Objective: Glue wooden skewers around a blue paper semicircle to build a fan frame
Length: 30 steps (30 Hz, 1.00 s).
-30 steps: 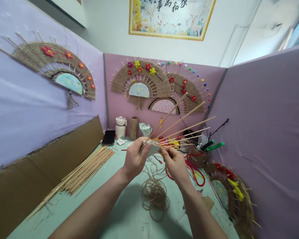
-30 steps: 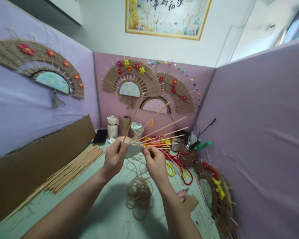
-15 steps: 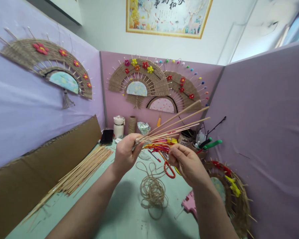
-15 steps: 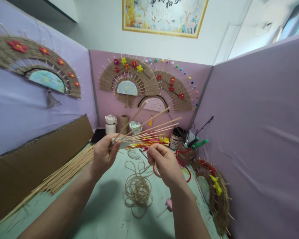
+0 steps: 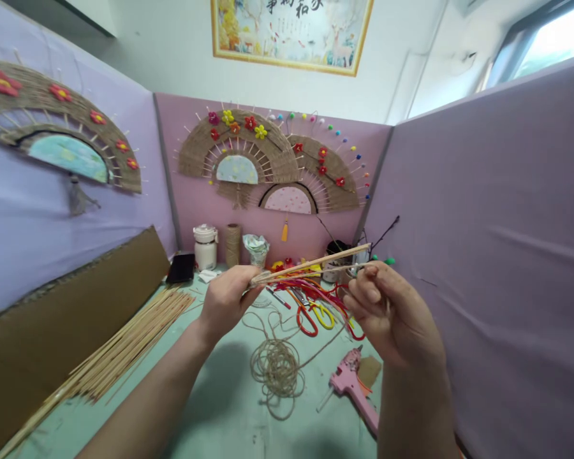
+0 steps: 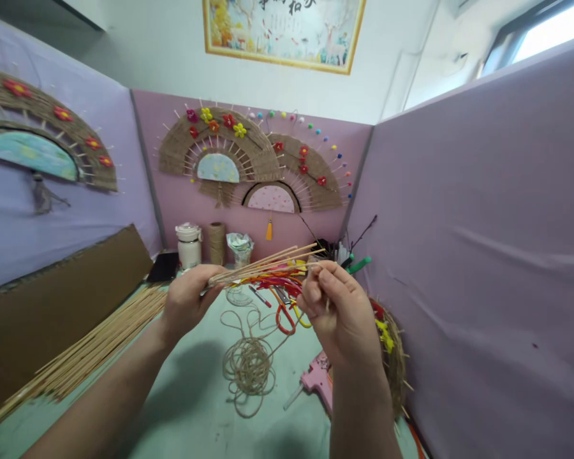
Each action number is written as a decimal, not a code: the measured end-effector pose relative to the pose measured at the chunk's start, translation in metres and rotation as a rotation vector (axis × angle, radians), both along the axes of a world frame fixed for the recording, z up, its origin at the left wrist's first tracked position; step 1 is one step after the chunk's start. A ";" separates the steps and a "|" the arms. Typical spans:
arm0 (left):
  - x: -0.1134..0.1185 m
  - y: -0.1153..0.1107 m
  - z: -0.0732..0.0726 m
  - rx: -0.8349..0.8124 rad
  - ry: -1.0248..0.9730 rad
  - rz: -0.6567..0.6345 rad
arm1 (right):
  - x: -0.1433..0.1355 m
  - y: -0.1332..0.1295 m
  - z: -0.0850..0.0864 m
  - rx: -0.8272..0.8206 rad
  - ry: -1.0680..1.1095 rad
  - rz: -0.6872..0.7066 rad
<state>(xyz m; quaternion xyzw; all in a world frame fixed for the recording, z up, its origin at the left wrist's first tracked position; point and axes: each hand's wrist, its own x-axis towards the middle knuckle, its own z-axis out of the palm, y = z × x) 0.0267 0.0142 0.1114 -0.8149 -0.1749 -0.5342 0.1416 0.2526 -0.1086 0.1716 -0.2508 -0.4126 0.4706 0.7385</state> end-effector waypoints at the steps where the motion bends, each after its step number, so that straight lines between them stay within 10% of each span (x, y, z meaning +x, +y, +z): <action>1: 0.000 0.001 -0.001 0.004 0.020 -0.002 | 0.000 0.000 0.000 0.028 0.016 -0.045; 11: 0.005 0.008 -0.008 0.110 0.116 -0.058 | 0.011 0.014 -0.013 0.195 -0.166 -0.745; 22: 0.001 0.010 -0.007 -0.025 0.075 -0.089 | 0.025 0.030 -0.020 0.017 -0.158 -0.521; 30: -0.003 0.003 -0.002 -0.175 -0.265 0.061 | 0.006 0.033 -0.028 -0.009 -0.595 -0.803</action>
